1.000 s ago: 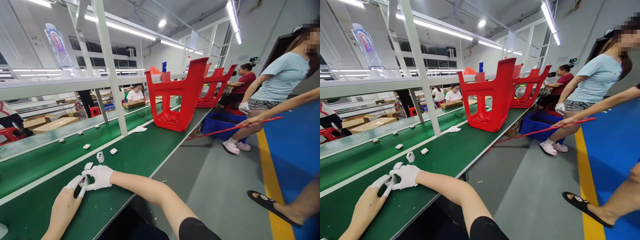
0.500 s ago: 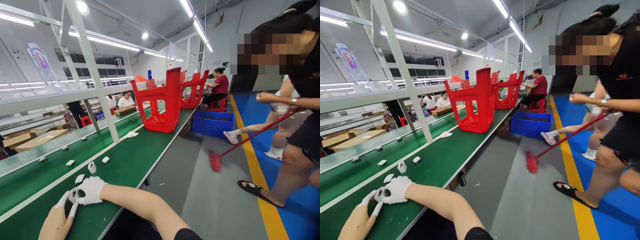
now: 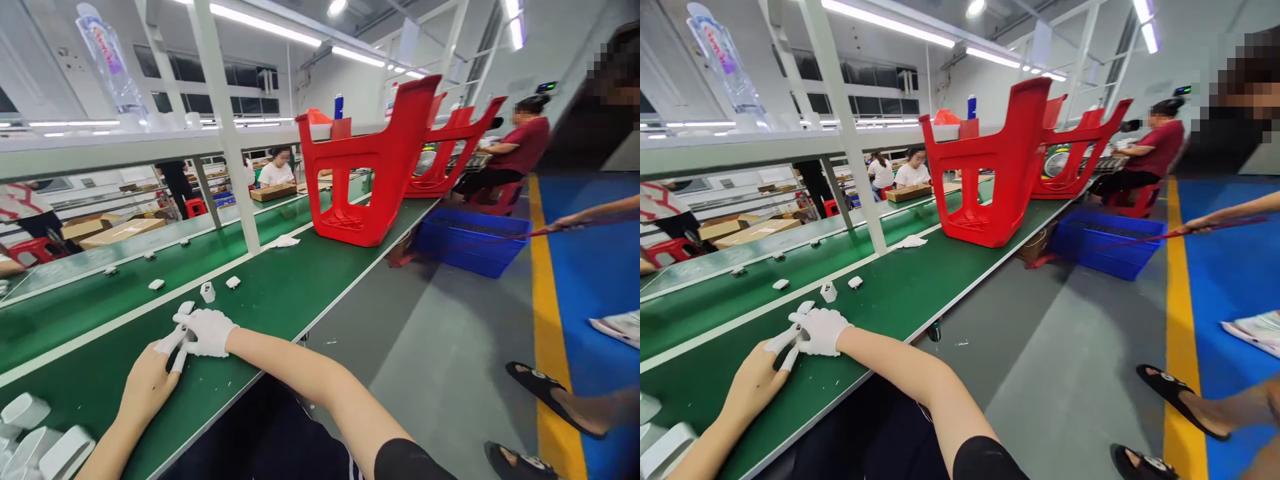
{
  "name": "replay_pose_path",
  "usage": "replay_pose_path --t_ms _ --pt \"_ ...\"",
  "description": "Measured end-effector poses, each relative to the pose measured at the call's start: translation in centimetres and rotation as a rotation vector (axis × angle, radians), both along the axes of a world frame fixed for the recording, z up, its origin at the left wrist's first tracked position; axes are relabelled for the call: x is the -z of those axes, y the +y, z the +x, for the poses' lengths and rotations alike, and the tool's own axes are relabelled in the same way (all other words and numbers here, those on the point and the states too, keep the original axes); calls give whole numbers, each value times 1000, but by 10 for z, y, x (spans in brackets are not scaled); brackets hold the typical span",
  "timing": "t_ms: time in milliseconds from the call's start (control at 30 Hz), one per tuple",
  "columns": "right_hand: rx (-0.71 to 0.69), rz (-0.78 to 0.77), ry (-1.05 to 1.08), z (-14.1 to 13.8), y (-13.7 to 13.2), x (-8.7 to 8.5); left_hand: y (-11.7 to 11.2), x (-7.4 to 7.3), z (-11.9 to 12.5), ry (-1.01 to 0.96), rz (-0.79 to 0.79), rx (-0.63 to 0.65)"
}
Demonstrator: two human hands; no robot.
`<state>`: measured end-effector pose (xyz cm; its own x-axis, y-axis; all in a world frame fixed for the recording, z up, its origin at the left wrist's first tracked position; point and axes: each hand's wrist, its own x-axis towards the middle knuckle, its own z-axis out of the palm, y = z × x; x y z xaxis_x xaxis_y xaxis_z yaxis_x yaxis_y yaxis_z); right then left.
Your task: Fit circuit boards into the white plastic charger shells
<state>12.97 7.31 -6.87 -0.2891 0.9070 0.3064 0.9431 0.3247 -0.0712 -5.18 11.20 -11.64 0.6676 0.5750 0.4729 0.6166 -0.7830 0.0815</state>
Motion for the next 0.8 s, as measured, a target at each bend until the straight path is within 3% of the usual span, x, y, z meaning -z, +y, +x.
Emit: replay_pose_path --t_ms 333,500,667,733,800 --pt "-40 -103 78 -5 -4 1 -20 -9 1 -30 263 66" --pt "-61 -113 163 -2 2 7 -23 -8 7 -52 272 60" --pt "-128 -158 281 6 8 9 -20 -19 6 -112 224 -20" --pt "-157 -173 326 12 7 9 -34 -19 0 -190 205 -41" --pt "-164 -172 358 19 2 9 -65 -6 -4 -291 163 -43"
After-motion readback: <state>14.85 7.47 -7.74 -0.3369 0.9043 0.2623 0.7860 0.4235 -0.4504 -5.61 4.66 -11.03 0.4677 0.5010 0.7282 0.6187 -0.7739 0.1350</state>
